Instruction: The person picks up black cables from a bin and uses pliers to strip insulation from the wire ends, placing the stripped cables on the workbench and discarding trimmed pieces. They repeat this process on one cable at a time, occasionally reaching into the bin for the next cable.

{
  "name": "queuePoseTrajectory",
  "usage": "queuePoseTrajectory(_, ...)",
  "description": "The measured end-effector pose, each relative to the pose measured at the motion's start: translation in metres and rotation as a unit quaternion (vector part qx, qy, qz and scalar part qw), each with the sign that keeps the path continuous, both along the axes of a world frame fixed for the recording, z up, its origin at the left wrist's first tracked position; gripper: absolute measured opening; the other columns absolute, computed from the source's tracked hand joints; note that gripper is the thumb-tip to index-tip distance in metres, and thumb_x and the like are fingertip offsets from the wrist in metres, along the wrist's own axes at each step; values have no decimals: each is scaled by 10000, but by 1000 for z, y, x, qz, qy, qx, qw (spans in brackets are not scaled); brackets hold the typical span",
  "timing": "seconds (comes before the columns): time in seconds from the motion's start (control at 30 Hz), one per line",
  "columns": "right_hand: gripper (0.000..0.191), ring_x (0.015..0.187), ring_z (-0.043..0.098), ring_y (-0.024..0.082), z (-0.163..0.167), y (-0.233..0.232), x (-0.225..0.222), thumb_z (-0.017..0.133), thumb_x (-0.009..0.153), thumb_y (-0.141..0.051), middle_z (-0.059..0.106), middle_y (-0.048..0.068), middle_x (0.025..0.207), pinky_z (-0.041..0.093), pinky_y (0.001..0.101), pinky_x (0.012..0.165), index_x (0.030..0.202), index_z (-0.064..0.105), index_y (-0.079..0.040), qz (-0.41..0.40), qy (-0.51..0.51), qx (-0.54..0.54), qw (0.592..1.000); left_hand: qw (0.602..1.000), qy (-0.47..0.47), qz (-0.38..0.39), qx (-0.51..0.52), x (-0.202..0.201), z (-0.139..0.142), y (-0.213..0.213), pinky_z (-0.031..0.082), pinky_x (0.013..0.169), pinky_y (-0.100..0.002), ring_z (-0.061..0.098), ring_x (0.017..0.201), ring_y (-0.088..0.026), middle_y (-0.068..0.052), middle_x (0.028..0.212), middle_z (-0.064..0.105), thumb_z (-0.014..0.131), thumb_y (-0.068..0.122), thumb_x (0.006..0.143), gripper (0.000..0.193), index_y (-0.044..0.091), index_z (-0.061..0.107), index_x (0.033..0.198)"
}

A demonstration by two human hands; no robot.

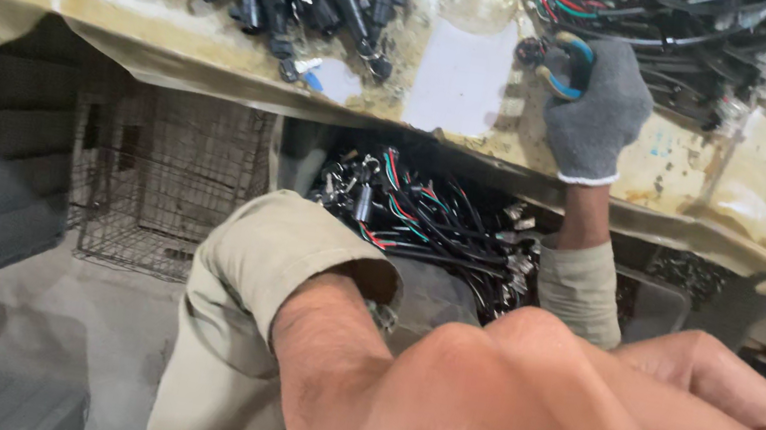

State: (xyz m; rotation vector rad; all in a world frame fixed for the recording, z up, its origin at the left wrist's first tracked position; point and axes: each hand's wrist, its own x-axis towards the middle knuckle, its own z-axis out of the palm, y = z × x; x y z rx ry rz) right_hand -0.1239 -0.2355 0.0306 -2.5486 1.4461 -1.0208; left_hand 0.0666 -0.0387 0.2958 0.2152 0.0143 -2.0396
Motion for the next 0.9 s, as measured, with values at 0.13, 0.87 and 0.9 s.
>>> queuePoseTrajectory(0.13, 196, 815, 663, 332, -2, 1, 0, 840, 977, -141, 647, 116, 944, 485, 425, 699, 1025, 661, -75, -21, -19, 30, 999, 999, -29, -6, -17, 6, -8, 0, 419, 1022, -419, 571, 932, -355, -371, 1058, 656, 163, 710, 850, 1026, -217, 574, 997)
queuePoseTrajectory(0.87, 233, 839, 679, 342, 3, 5, -2, 869, 938, -170, 665, 130, 962, 509, 420, 707, 1044, 683, -79, -28, -11, 27, 999, 983, -121, 3, -142, 8, -11, -15, 436, 961, -363, 647, 886, -273, -225, 1029, 724, 438, 401, 963, 514, -70, 641, 989)
queuePoseTrajectory(0.9, 233, 833, 674, 347, 3, 6, -2, 871, 937, -167, 658, 130, 948, 501, 427, 702, 1035, 680, -77, -33, 1, 22, 999, 981, -123, 3, -147, 9, -11, -16, 437, 955, -361, 651, 883, -268, -215, 1029, 726, 451, 391, 965, 494, -62, 646, 991)
